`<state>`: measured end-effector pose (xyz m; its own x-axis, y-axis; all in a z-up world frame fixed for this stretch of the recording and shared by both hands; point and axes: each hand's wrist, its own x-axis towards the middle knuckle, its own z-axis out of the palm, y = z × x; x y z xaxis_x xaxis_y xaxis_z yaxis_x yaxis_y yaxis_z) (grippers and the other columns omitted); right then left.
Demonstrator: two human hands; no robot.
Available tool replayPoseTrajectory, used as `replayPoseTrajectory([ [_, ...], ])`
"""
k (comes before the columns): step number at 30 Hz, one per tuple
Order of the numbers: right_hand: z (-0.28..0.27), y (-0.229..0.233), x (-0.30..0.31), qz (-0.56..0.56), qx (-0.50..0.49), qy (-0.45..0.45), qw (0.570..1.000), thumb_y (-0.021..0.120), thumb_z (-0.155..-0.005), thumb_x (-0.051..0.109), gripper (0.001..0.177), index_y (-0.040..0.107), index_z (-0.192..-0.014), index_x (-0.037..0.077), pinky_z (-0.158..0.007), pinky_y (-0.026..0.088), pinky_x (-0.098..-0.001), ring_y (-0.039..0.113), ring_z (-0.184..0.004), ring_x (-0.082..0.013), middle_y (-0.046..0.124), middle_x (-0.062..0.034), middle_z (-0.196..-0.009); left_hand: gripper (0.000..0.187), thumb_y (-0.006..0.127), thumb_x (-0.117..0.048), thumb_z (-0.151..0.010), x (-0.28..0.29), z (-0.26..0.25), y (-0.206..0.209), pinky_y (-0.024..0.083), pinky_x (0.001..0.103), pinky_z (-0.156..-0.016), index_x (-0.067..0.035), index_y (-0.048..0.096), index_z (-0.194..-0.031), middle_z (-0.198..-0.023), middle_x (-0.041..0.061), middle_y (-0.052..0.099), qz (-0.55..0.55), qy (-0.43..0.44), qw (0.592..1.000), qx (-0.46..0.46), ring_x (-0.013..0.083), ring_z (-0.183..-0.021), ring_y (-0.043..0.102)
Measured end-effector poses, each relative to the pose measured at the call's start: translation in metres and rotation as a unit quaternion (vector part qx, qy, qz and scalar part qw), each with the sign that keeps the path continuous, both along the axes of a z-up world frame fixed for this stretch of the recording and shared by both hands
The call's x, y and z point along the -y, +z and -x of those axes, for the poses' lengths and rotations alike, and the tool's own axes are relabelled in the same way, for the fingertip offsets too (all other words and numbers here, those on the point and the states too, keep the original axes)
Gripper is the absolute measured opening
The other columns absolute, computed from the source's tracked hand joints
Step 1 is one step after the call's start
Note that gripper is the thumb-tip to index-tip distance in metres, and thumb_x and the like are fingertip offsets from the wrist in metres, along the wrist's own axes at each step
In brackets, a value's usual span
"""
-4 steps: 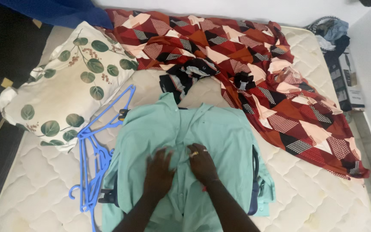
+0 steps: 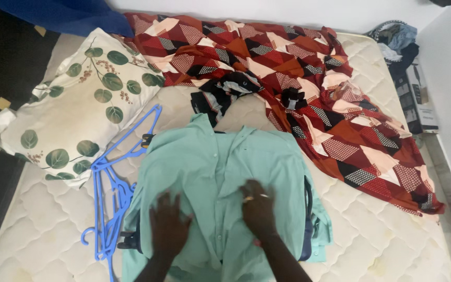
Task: The person buttons a light green short-sleeved shirt laid on a bed, places it on a blue plastic hanger, smooths the fabric, then walks to a wardrobe and hangs the shirt on the rod among other garments.
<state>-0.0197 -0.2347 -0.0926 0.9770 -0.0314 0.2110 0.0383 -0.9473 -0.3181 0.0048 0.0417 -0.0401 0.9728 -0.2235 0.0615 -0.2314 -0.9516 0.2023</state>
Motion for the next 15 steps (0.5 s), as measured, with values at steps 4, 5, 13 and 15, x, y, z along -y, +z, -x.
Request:
replayPoseTrajectory([
  [4, 0.028, 0.041, 0.015, 0.149, -0.073, -0.14, 0.976, 0.055, -0.091, 0.051, 0.063, 0.055, -0.146, 0.022, -0.109, 0.021, -0.0703, 0.035, -0.144, -0.0354, 0.044, -0.0106, -0.158, 0.079, 0.059, -0.055, -0.087, -0.044, 0.001, -0.023, 0.028, 0.063, -0.115, -0.02, 0.038, -0.154, -0.16, 0.018, 0.03, -0.011, -0.017, 1.0, 0.022, 0.0393, -0.148, 0.029],
  [5, 0.028, 0.044, 0.019, 0.135, -0.061, -0.138, 0.979, 0.054, -0.092, 0.052, 0.065, 0.05, -0.149, 0.021, -0.112, 0.021, -0.0692, 0.035, -0.146, -0.0337, 0.043, -0.0087, -0.159, 0.077, 0.059, -0.054, -0.087, -0.048, -0.003, -0.027, 0.028, 0.062, -0.114, -0.019, 0.038, -0.152, -0.16, 0.018, 0.03, 0.012, -0.037, 0.998, 0.044, 0.0397, -0.147, 0.03],
  [13, 0.01, 0.029, 0.067, 0.085, -0.122, -0.183, 0.972, 0.042, -0.101, 0.056, 0.066, 0.034, -0.158, 0.024, -0.119, 0.023, -0.0604, 0.025, -0.154, -0.0298, 0.027, -0.0015, -0.169, 0.067, 0.054, -0.045, -0.096, -0.066, -0.052, -0.042, 0.029, 0.06, -0.116, -0.02, 0.036, -0.156, -0.164, 0.018, 0.027, 0.028, -0.119, 0.992, 0.019, 0.0415, -0.15, 0.026],
  [15, 0.002, 0.023, 0.073, 0.085, -0.124, -0.169, 0.974, 0.04, -0.101, 0.057, 0.069, 0.03, -0.16, 0.023, -0.119, 0.022, -0.0608, 0.023, -0.155, -0.0304, 0.022, -0.0019, -0.17, 0.068, 0.054, -0.046, -0.096, -0.068, -0.066, -0.044, 0.029, 0.06, -0.116, -0.021, 0.035, -0.156, -0.165, 0.019, 0.026, 0.03, -0.136, 0.99, 0.011, 0.0421, -0.151, 0.025],
])
